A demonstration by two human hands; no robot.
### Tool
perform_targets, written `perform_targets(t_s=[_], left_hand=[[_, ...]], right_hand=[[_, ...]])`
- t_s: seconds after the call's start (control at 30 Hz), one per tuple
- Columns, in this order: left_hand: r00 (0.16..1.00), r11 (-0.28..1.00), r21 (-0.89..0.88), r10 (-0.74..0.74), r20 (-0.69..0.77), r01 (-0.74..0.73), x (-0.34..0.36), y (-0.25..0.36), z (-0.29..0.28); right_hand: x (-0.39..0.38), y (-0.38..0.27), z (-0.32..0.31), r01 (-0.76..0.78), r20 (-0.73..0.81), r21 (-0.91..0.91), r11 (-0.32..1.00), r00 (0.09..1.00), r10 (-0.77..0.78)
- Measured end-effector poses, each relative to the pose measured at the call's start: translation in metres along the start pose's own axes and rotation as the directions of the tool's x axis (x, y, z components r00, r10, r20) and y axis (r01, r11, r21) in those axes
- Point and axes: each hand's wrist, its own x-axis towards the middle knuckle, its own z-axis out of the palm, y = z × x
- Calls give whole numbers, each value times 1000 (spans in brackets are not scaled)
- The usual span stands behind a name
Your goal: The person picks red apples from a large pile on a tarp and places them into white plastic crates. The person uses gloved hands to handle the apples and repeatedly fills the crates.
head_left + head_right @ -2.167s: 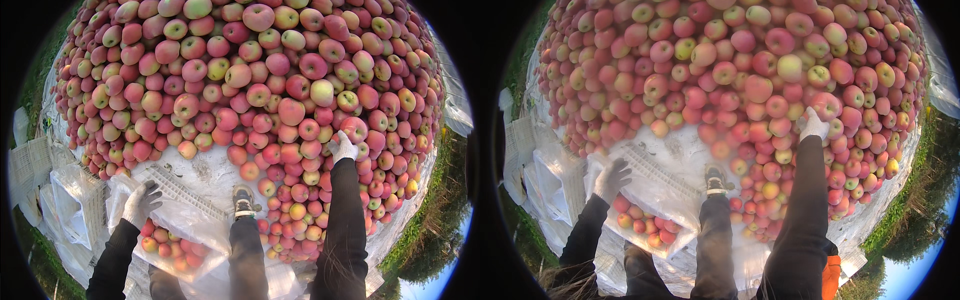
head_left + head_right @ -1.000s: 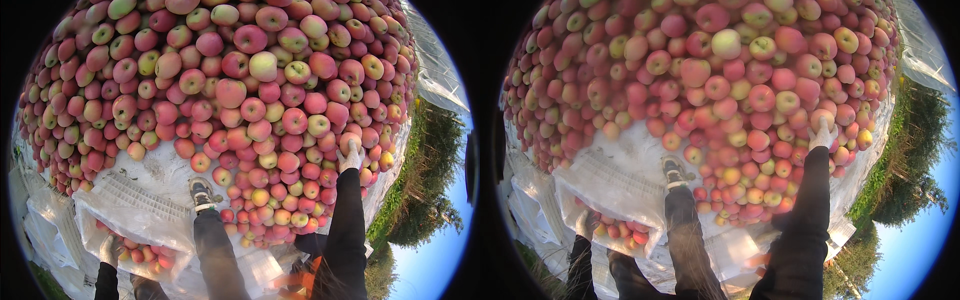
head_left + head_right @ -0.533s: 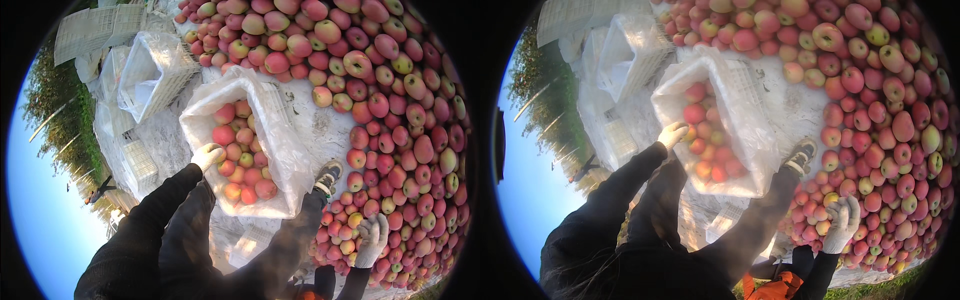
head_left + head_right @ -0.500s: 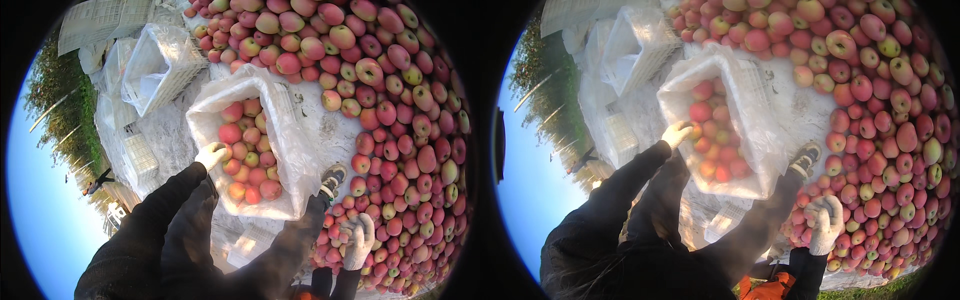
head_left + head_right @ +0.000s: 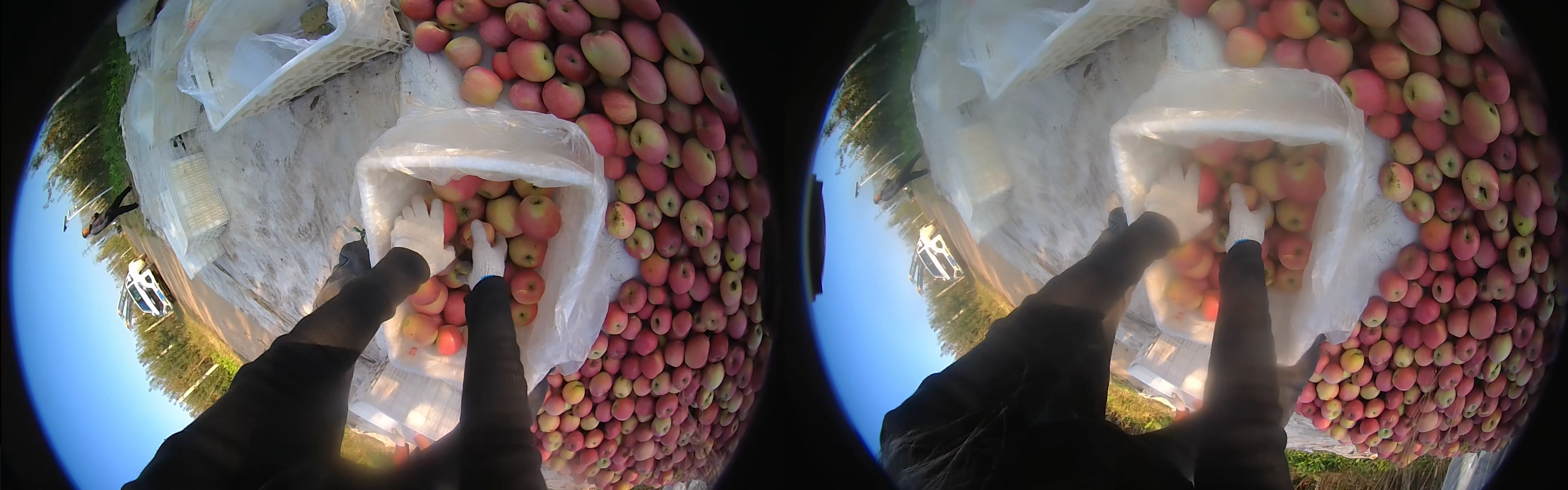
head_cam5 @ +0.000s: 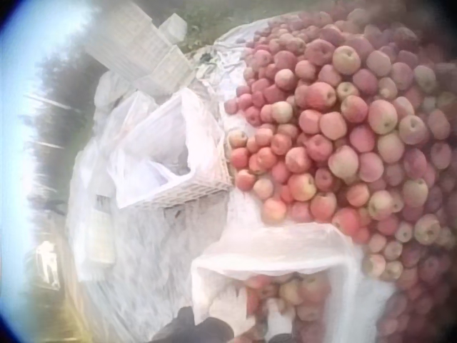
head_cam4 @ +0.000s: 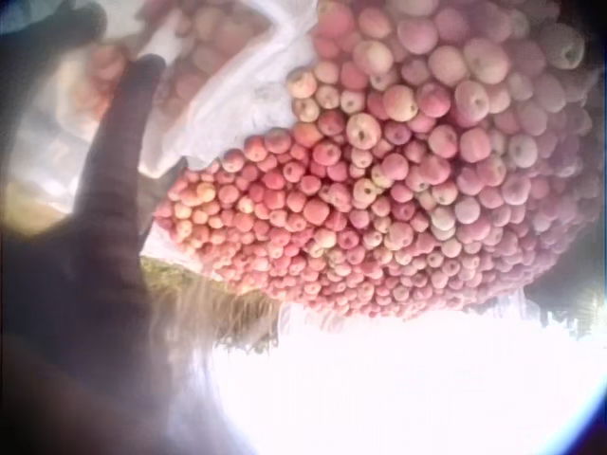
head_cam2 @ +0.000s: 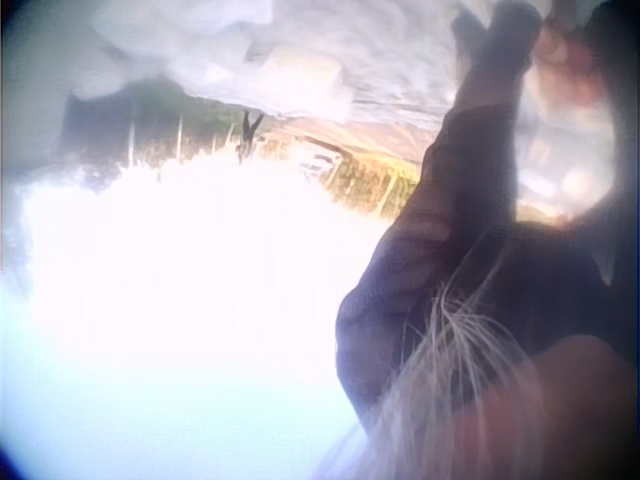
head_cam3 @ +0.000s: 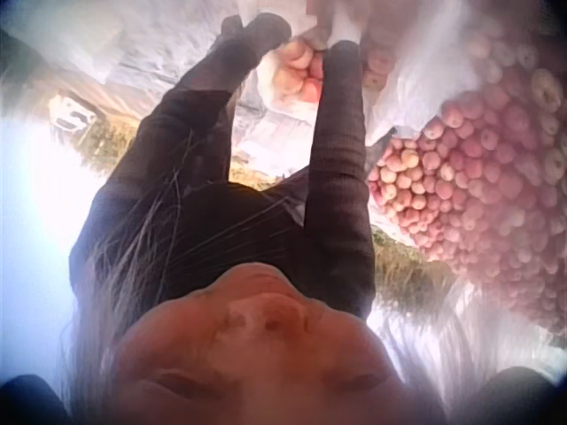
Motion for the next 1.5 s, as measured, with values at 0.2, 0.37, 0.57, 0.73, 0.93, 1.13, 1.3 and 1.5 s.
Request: perform_targets(t_s=[0.2, 0.37, 0.57, 0.73, 0.93, 1.13, 1.3, 1.5], left_hand=[[924, 994, 80, 35, 381, -71, 60, -7, -16], [960, 999, 24, 17, 280, -25, 56, -10, -16], [982, 918, -395, 38, 187, 40, 36, -29, -7], [982, 818, -560, -32, 186, 133, 8, -28, -8], [990, 645, -756, -9, 142, 114, -16, -32, 3], [967, 518, -818, -168, 193, 253, -14, -22, 19], [942, 493, -802, -177, 285, 336, -3, -22, 19], [962, 411, -870, -147, 230, 270, -14, -21, 19]], right_hand=[[15, 37, 39, 65, -222, 259, 964, 975, -6], [17, 43, -7, -237, 184, 400, 886, 967, 176], [38, 40, -47, -466, 690, 318, 826, 711, 135], [69, 43, -58, -650, 814, 276, 708, 550, 189], [93, 58, -74, -614, 933, 225, 757, 361, 15], [111, 70, -79, -640, 935, 214, 738, 353, 35], [126, 75, -86, -494, 987, 69, 867, 161, 13], [142, 93, -79, -405, 906, 169, 899, 423, 20]])
